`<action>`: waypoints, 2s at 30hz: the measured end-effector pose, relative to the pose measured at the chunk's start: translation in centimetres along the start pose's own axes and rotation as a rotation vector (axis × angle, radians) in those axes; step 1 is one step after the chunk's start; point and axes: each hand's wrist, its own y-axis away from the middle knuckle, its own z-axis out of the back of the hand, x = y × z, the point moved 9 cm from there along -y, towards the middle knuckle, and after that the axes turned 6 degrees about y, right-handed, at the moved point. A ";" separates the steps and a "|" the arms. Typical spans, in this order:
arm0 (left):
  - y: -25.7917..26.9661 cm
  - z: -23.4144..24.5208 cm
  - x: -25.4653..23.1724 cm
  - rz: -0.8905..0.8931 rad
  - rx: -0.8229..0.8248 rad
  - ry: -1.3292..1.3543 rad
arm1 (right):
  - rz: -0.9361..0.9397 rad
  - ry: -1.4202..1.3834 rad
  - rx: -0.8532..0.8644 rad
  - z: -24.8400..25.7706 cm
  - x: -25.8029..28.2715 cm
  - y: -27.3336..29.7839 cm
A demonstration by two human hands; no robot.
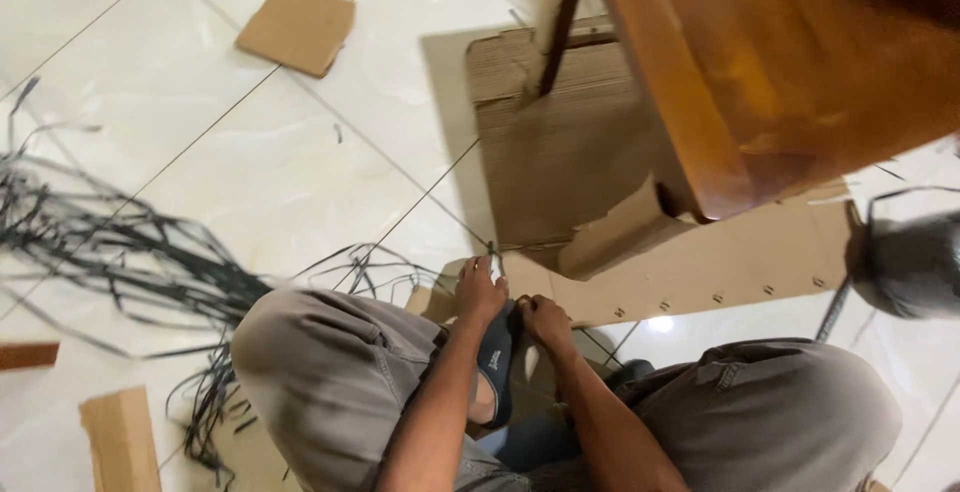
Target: The person wraps the legs of a wooden chair with cardboard and secures them by hand using black plastic ties, then uses scissors to cut packing materials.
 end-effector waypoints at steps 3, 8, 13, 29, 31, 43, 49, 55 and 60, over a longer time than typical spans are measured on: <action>0.8 0.8 3.4 0.045 -0.097 0.042 | 0.072 0.002 -0.015 0.5 3.0 0.9; 2.6 2.9 5.8 0.080 -0.222 0.147 | 0.097 -0.046 0.012 -0.3 6.8 1.5; 5.9 8.8 4.0 0.147 -0.324 0.301 | 0.244 -0.025 -0.050 -1.0 8.8 1.4; 6.5 11.9 6.8 0.194 -0.575 0.229 | 0.205 -0.047 -0.078 -0.9 7.6 0.2; 5.9 12.1 7.7 0.235 -0.620 0.281 | 0.208 -0.026 -0.090 -0.2 8.6 0.9; 6.5 12.7 8.5 0.212 -0.873 1.405 | 0.157 -0.163 -0.133 3.4 10.6 2.2; 5.4 15.1 4.8 0.072 -0.748 1.373 | 0.178 -0.415 -0.124 4.7 13.7 3.0; 5.5 15.1 2.5 -0.003 -0.513 1.348 | 0.126 -0.875 0.102 6.0 16.5 5.1; 5.9 11.6 1.6 0.037 -0.308 1.315 | -0.039 -1.161 0.148 6.9 17.0 4.9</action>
